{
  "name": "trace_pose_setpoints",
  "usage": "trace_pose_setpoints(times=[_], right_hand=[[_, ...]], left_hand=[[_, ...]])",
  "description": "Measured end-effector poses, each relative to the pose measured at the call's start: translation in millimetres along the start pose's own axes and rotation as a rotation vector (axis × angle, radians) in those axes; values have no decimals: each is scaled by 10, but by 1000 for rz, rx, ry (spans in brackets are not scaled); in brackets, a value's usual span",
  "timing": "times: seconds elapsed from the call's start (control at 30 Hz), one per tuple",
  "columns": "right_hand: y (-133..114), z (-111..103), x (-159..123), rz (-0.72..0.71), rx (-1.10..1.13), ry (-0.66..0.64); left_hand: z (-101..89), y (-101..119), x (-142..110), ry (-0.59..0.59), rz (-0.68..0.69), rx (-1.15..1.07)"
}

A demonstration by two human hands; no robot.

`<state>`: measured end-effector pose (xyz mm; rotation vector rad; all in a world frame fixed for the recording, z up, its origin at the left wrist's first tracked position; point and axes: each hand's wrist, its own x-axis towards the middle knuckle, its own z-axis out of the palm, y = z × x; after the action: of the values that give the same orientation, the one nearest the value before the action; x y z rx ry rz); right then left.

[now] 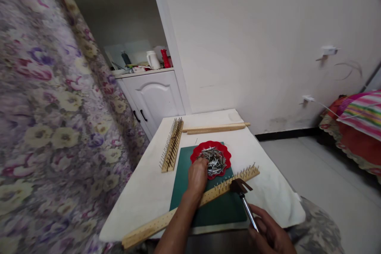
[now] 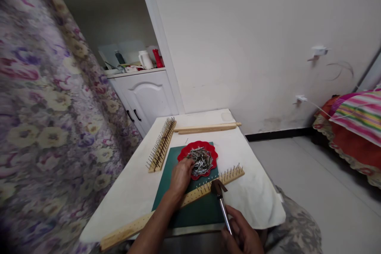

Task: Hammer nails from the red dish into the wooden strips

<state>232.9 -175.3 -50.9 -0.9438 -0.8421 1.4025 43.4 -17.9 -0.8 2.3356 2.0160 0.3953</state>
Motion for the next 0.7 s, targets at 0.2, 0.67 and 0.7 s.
trace_pose_setpoints(times=[0.2,0.67,0.7], right_hand=[[11,38,-9,-21,-20,7],[-193,196,-109,62,-110,10],[-211,199,-115,67,-121,14]], left_hand=[[-100,-17,-263,190,7,-309],[49,61,-814,123,-204,-930],[81,68,-830,120,-212,-923]])
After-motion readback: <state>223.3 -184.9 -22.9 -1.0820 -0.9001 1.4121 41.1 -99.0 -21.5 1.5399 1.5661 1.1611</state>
